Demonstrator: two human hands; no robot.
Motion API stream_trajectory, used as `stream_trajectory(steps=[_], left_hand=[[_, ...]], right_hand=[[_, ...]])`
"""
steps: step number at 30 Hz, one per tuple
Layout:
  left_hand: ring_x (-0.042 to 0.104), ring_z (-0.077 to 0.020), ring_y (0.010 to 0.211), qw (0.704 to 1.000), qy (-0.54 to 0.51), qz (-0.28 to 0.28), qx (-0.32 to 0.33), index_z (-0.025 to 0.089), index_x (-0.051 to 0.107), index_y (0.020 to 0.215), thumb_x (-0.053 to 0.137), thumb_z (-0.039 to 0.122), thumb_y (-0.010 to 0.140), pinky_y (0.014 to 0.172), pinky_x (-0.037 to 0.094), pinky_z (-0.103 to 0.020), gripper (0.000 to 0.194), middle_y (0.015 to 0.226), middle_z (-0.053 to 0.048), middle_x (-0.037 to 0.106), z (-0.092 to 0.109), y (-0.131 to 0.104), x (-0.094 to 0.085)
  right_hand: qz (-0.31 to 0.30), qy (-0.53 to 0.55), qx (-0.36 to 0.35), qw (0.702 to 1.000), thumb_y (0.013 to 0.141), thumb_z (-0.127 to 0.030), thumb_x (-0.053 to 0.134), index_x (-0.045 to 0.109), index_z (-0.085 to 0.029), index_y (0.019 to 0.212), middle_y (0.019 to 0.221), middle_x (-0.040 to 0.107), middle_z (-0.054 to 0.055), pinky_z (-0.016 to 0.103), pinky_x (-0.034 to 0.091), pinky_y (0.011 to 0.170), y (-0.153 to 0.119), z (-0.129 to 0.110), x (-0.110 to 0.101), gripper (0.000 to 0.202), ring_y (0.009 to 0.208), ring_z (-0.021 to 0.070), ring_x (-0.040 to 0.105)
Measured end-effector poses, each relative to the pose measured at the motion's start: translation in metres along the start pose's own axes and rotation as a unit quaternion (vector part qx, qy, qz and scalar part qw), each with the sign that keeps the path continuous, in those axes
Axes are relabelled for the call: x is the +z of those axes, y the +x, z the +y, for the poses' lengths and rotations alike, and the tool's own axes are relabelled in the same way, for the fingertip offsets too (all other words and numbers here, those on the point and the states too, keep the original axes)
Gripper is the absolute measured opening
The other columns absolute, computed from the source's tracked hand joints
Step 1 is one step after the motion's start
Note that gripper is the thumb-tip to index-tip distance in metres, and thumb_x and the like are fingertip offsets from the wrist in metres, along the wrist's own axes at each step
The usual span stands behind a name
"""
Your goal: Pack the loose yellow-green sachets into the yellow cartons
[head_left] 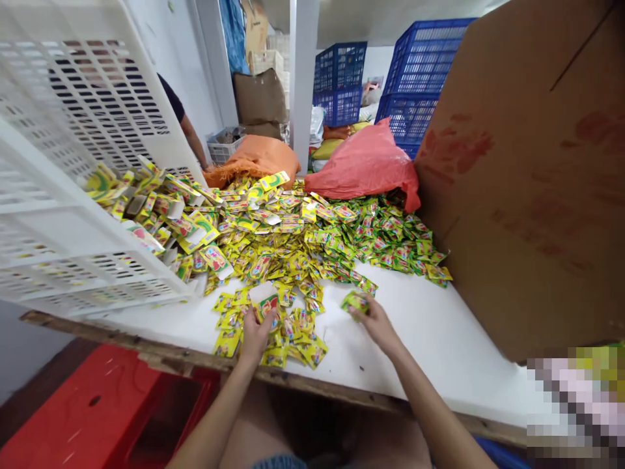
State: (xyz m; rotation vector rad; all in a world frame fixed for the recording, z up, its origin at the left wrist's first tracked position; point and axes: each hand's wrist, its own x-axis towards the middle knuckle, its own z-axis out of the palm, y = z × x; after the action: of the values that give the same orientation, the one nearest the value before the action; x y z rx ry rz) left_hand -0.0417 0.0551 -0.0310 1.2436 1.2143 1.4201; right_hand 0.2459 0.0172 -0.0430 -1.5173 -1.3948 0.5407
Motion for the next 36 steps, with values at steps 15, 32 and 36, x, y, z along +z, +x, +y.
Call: stream_trajectory(steps=[15,32,36], left_hand=[[0.064,-0.0217,0.085,0.999,0.030,-0.033,0.001,0.013,0.058,0.096,0.065,0.037,0.069,0.080,0.049,-0.034,0.037,0.091,-0.008,0.069,0.004,-0.004,0.001],[0.063,-0.0221,0.092,0.996,0.047,-0.072,0.013,0.015,0.058,0.098,0.064,0.034,0.071,0.085,0.047,-0.035,0.033,0.099,-0.008,0.068,0.005,-0.006,0.005],[0.062,-0.0225,0.095,0.994,0.070,-0.084,0.023,0.015,0.058,0.099,0.062,0.033,0.072,0.089,0.045,-0.037,0.032,0.099,-0.009,0.068,0.009,-0.006,0.005]], right_hand=[[-0.324,-0.150,-0.031,0.933,0.051,-0.015,0.074,0.060,-0.024,0.100,0.081,0.064,0.001,0.024,0.040,0.059,0.030,-0.074,0.064,0.052,0.072,0.0190,0.058],[-0.260,-0.112,-0.027,0.959,0.068,-0.013,0.060,0.044,-0.021,0.103,0.095,0.054,0.003,0.026,0.040,0.072,-0.004,-0.062,0.059,0.040,0.086,0.0176,0.051],[-0.269,-0.092,-0.039,0.958,0.068,-0.009,0.057,0.046,-0.020,0.104,0.101,0.053,0.005,0.028,0.038,0.080,-0.005,-0.065,0.057,0.039,0.096,0.0186,0.048]])
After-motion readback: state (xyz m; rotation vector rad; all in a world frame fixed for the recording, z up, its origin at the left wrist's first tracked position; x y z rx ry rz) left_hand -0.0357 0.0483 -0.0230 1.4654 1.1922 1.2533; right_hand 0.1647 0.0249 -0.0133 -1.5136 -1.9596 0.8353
